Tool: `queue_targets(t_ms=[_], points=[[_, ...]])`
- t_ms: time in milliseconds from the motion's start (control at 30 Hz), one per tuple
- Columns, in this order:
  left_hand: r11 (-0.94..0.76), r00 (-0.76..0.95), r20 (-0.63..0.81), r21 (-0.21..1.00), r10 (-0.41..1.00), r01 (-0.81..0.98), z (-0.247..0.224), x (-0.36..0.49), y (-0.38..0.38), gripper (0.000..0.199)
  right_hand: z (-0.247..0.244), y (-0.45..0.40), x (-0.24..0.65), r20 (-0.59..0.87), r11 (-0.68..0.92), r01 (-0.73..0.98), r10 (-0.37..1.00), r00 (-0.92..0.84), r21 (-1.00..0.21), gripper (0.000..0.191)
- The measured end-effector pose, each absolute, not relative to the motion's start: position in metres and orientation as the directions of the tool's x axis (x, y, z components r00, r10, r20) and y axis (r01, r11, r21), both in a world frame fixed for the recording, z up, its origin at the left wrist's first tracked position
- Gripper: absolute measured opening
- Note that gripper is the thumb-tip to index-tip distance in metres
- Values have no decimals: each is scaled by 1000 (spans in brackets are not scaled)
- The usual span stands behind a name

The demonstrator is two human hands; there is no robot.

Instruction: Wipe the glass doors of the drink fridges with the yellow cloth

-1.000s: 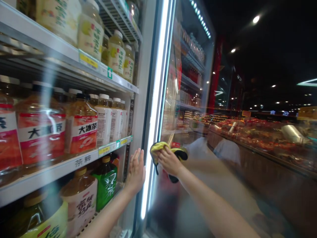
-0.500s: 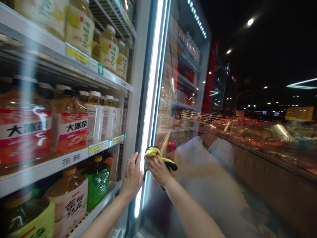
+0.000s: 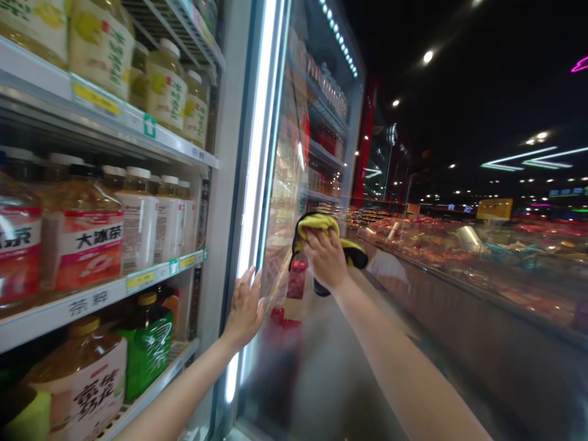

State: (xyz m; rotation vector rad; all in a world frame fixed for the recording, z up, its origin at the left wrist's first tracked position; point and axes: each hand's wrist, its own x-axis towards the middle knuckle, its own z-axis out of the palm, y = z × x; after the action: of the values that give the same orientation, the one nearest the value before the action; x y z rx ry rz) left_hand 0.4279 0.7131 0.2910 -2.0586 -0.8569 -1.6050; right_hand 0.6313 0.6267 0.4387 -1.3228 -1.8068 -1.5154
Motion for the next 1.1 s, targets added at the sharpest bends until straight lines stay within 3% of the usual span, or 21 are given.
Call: queue_targets(t_ms=[133, 233, 300, 400, 500, 567, 700, 833, 900, 967, 1100], points=[[-782, 184, 960, 53, 212, 621, 290, 432, 710, 77, 339, 619, 641, 534, 168, 679, 495, -685, 715, 31], [-813, 209, 957, 44, 201, 580, 291, 439, 708, 76, 339, 612, 647, 385, 252, 565, 516, -765, 786, 30], [-823, 199, 961, 47, 192, 567, 294, 447, 706, 76, 375, 605, 652, 480, 160, 637, 528, -701, 754, 32], [-830, 185, 966, 50, 182, 555, 298, 457, 703, 77, 425, 587, 666, 761, -103, 820, 451, -466, 564, 39], [-840, 203, 964, 36, 172, 542, 298, 462, 701, 77, 414, 567, 683, 905, -273, 886, 314, -287, 376, 44], [-842, 206, 964, 31, 168, 539, 295, 462, 701, 76, 376, 561, 687, 915, -299, 883, 296, -274, 361, 41], [-840, 171, 969, 59, 177, 539, 296, 460, 703, 74, 317, 584, 670, 753, -99, 805, 435, -494, 585, 35], [-850, 118, 978, 88, 173, 520, 308, 467, 703, 73, 365, 613, 651, 627, 54, 737, 488, -608, 673, 35], [-862, 133, 978, 73, 160, 502, 312, 474, 702, 74, 404, 609, 656, 708, -27, 787, 456, -539, 616, 37], [-874, 170, 974, 53, 153, 482, 313, 481, 701, 75, 423, 591, 672, 839, -171, 857, 364, -403, 486, 40], [-882, 212, 967, 26, 142, 471, 306, 493, 699, 73, 376, 550, 707, 964, -366, 896, 181, -195, 250, 38]])
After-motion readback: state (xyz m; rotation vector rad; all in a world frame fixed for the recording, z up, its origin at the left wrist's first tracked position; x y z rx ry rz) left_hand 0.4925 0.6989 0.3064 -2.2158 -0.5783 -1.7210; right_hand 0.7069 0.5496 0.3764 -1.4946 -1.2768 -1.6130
